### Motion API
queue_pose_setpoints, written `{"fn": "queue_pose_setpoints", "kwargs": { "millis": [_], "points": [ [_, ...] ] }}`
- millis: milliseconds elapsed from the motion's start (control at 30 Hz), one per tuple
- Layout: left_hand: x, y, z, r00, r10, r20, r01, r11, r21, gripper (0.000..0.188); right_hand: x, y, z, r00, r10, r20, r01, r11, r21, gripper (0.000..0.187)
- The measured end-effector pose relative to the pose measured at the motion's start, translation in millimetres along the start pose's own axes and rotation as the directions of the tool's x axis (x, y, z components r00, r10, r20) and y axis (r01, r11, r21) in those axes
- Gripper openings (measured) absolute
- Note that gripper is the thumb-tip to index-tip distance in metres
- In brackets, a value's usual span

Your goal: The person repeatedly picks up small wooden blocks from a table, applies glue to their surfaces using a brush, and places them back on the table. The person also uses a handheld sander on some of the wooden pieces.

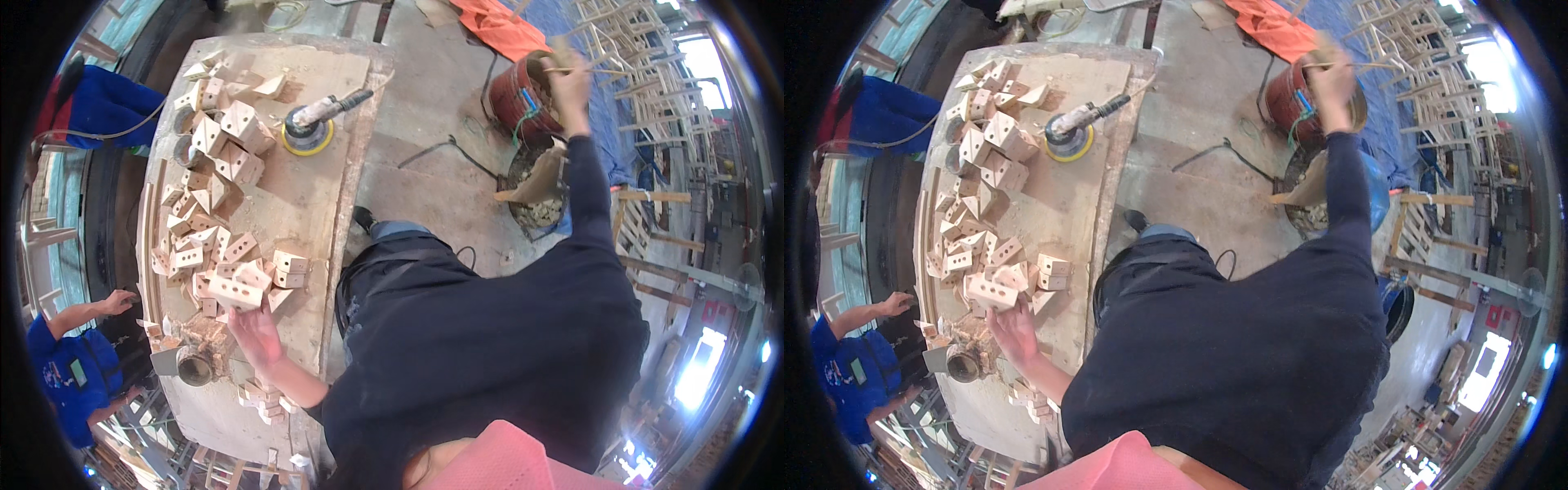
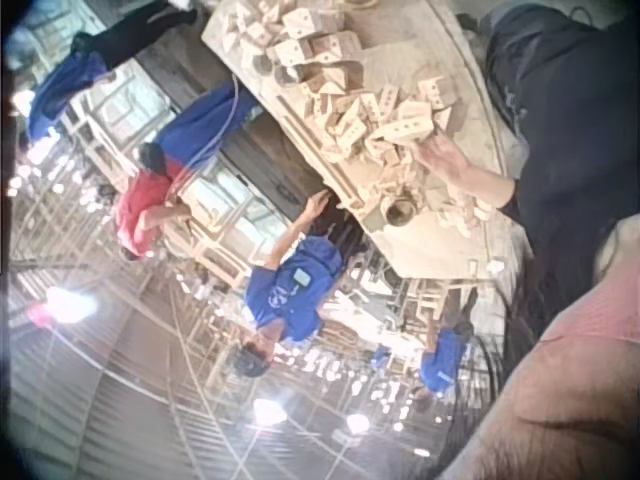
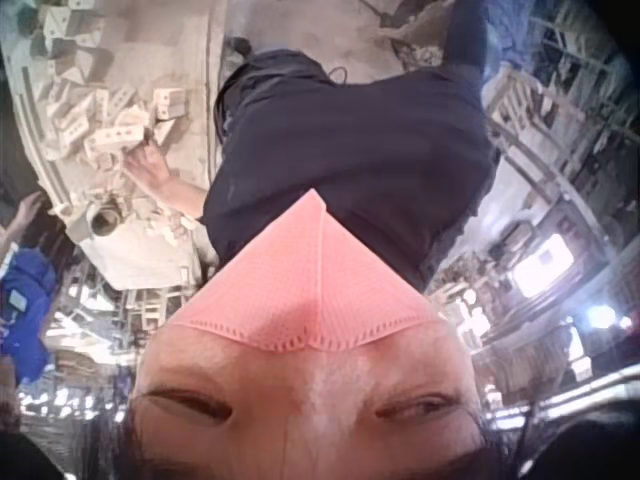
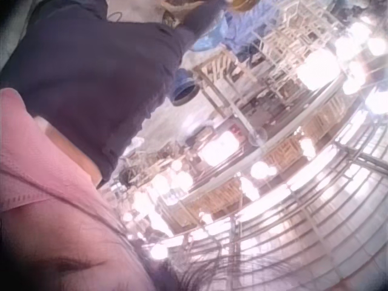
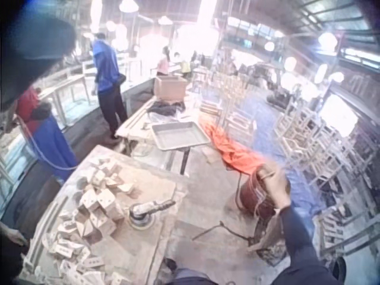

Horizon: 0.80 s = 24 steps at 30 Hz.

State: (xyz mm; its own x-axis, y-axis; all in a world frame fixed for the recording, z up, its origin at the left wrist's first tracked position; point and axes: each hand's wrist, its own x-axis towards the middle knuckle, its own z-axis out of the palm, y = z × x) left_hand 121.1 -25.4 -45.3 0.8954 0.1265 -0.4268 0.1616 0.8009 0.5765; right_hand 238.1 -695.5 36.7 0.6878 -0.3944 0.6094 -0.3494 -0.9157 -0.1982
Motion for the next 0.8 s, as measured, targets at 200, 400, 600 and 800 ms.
{"fn": "queue_pose_setpoints", "kwargs": {
  "millis": [200, 400, 600, 800],
  "points": [
    [-4.1, -18.6, 34.5, 0.999, -0.026, -0.023, 0.026, 1.0, 0.014, 0.056, 12.2, -36.4, 24.7, 0.975, -0.158, -0.153, 0.182, 0.971, 0.154, 0.051],
    [-28.2, -15.7, 15.7, 0.994, 0.063, -0.087, -0.067, 0.997, -0.041, 0.058, -111.5, -309.0, 38.9, 0.82, -0.571, 0.033, 0.198, 0.338, 0.92, 0.037],
    [-56.5, -8.1, -8.7, 0.959, 0.244, -0.147, -0.258, 0.962, -0.089, 0.028, -182.8, -433.4, 18.1, 0.554, -0.832, 0.011, -0.097, -0.051, 0.994, 0.038],
    [-67.0, 0.6, 26.3, 0.928, 0.34, -0.15, -0.346, 0.938, -0.013, 0.046, -217.0, -462.6, -2.9, -0.068, -0.918, 0.39, -0.812, 0.278, 0.513, 0.037]
  ]
}}
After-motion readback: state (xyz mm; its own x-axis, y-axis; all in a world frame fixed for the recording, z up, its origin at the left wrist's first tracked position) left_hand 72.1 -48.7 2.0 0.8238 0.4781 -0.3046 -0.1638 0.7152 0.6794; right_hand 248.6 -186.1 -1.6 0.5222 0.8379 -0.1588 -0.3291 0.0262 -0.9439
